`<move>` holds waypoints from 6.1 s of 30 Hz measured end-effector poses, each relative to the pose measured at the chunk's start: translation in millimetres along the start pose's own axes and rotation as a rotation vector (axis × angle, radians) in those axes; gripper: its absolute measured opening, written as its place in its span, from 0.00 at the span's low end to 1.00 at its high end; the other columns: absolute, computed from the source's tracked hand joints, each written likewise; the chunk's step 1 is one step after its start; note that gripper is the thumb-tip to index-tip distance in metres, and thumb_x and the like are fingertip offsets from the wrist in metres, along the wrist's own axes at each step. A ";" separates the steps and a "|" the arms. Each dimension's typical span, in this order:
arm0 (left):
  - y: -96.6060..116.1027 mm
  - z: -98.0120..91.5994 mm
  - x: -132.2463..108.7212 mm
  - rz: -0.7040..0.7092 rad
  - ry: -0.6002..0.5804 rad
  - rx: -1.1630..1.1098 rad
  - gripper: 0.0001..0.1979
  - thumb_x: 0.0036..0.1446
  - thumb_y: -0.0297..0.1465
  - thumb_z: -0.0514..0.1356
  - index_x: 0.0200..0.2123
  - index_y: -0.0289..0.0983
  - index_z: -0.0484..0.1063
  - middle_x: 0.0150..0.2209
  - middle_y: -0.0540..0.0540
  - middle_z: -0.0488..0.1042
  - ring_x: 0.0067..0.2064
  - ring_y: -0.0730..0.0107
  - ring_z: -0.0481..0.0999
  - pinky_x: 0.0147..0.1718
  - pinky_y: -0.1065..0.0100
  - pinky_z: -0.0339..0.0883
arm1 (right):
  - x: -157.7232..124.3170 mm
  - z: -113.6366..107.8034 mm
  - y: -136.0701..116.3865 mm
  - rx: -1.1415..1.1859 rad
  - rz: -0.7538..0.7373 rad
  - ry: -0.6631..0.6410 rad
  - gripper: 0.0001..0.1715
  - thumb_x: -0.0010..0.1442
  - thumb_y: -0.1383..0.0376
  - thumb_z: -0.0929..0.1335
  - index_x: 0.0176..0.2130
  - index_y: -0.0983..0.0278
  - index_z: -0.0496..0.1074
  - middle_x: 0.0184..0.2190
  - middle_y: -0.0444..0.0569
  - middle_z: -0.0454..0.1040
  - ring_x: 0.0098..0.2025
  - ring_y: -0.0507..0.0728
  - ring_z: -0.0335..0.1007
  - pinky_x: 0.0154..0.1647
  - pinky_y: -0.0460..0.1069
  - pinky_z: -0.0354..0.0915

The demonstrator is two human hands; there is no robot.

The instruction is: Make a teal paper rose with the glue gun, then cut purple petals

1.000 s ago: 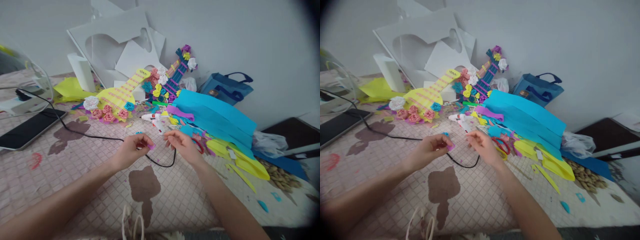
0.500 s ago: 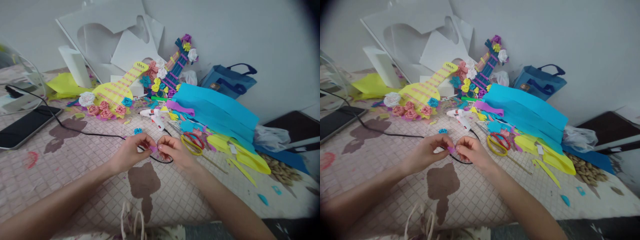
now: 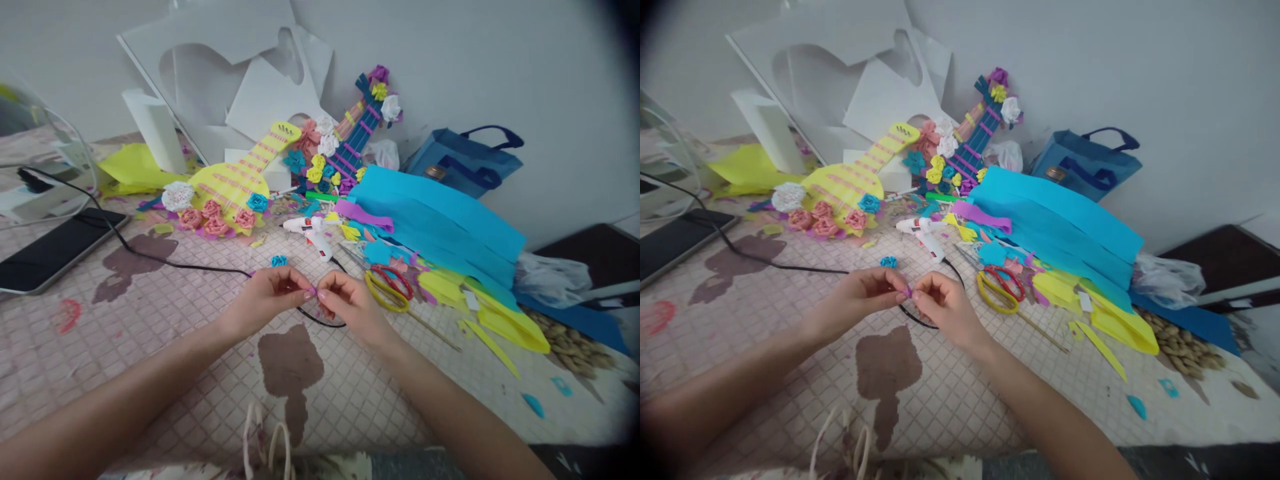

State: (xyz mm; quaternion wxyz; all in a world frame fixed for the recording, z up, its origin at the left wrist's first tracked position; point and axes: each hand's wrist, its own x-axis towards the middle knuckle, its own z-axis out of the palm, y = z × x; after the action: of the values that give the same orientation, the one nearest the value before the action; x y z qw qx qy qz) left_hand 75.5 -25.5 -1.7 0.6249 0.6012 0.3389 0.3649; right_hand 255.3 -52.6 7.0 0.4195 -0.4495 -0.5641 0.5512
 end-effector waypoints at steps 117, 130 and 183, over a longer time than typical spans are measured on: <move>-2.5 6.2 -1.7 -0.121 -0.019 -0.019 0.12 0.49 0.36 0.65 0.32 0.32 0.71 0.29 0.48 0.73 0.32 0.72 0.73 0.33 0.70 0.66 | -1.5 15.4 11.7 0.207 0.104 0.201 0.12 0.53 0.59 0.70 0.27 0.63 0.66 0.18 0.36 0.62 0.18 0.45 0.53 0.18 0.42 0.51; 1.4 -1.6 1.2 -0.136 0.024 -0.130 0.10 0.53 0.35 0.62 0.29 0.32 0.71 0.26 0.50 0.73 0.30 0.76 0.71 0.34 0.72 0.63 | 1.9 6.6 3.9 0.213 0.132 0.067 0.14 0.57 0.55 0.67 0.29 0.63 0.69 0.25 0.42 0.67 0.22 0.47 0.60 0.19 0.43 0.57; -4.7 0.9 1.3 -0.140 -0.009 -0.055 0.13 0.54 0.38 0.61 0.30 0.32 0.69 0.27 0.49 0.71 0.32 0.74 0.70 0.34 0.70 0.64 | 1.3 3.9 6.1 -0.032 0.056 0.050 0.08 0.56 0.60 0.67 0.30 0.63 0.68 0.21 0.39 0.67 0.21 0.47 0.60 0.21 0.44 0.59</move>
State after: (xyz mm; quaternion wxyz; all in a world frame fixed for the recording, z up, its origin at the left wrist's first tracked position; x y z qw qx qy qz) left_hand 77.1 -24.9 -6.3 0.6667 0.5604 0.3671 0.3267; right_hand 251.5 -52.4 0.8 0.4105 -0.4855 -0.5492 0.5423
